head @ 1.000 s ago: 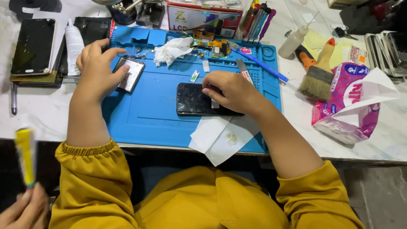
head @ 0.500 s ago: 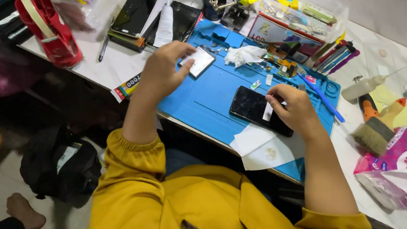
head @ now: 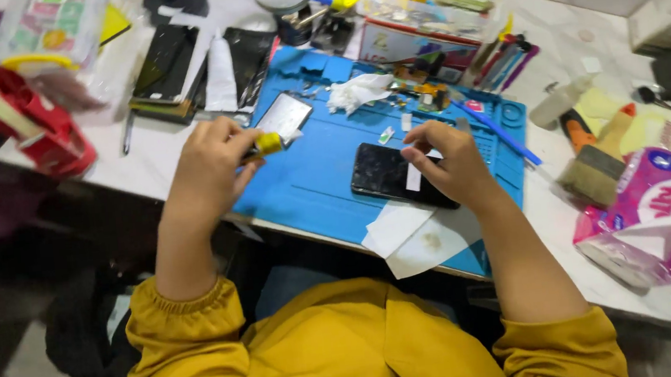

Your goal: Repairing a smartphone by applying adhesive to the frame and cleaning the screen

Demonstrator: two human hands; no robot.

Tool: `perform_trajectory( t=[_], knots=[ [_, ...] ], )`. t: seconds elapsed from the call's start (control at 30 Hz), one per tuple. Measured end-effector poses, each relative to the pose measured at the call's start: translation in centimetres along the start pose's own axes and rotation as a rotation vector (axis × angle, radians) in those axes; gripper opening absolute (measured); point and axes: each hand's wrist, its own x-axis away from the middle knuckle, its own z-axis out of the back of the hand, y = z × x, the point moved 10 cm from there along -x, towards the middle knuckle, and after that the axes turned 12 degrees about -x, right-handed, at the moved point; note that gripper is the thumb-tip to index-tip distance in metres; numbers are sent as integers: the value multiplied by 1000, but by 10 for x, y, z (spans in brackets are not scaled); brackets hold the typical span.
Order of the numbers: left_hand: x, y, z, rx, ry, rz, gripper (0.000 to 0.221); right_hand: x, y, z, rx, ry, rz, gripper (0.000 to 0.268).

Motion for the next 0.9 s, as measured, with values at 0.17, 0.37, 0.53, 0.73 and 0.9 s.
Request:
perform_trajectory(
  t=[0.17, 0.37, 0.53, 0.73, 0.9],
  knots=[
    [-74, 126, 60, 4, 576, -324, 33, 10, 34, -16, -749, -103, -226, 58],
    [-129, 174, 58, 172, 923, -448, 19, 2, 32, 8, -929, 32, -258, 30],
    [-145, 148, 8, 491, 692, -279, 52, 5, 41, 16, -1128, 173, -327, 32],
    [-160, 142, -65, 2159, 42, 22, 118, 18, 48, -27, -973, -41, -551, 58],
    [-164, 146, -70, 2342, -5, -55, 23, 9, 55, -2, -1069, 267, -597, 51]
  ],
)
